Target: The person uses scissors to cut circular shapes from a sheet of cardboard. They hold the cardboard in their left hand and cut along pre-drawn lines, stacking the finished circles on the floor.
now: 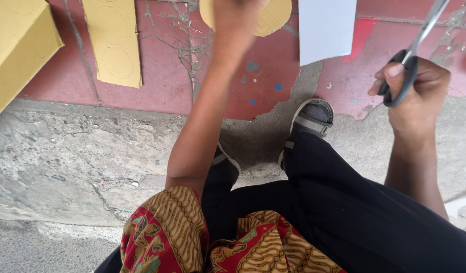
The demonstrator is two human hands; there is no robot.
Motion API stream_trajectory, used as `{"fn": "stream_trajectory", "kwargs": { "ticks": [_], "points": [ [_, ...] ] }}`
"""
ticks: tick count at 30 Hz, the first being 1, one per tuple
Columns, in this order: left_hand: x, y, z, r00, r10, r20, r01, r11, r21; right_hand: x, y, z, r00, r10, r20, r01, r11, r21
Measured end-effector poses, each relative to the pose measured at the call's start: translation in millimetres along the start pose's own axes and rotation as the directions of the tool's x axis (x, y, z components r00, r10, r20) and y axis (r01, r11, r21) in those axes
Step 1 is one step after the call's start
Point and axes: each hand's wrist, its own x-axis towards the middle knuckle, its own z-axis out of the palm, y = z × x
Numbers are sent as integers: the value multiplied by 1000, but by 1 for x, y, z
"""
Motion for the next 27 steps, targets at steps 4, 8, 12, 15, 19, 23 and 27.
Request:
{"fn": "stream_trajectory", "kwargs": {
  "ticks": [4, 8, 12, 15, 19, 23, 27],
  "points": [
    [-53, 28, 67, 872, -298, 388, 245, 953, 180, -3, 2, 6, 999, 37, -26, -36, 999, 15],
    [-74, 26, 98, 972, -63, 227, 7, 971, 239, -7, 14, 2, 997, 62, -45, -66, 992, -110],
    [-56, 17, 115, 990, -128, 58, 110, 962, 249, 6, 54, 4, 975, 143, -170, -163, 981, -108],
    [-41, 10, 124, 990, -131, -57, 141, 960, 244, 24, 84, 10, 999, 7, -48, -30, 874, -484],
    [-36, 7, 136, 987, -102, -123, 127, 967, 221, 37, 98, 16, 984, 122, -133, -177, 797, -577],
    [-34, 2, 147, 965, -230, -125, 255, 934, 251, 44, 102, 15, 972, 182, -151, -234, 837, -495],
    [-30, -1, 150, 891, -454, -16, 446, 868, 219, 45, 121, 15, 983, 135, -123, -169, 925, -340]
  ]
}}
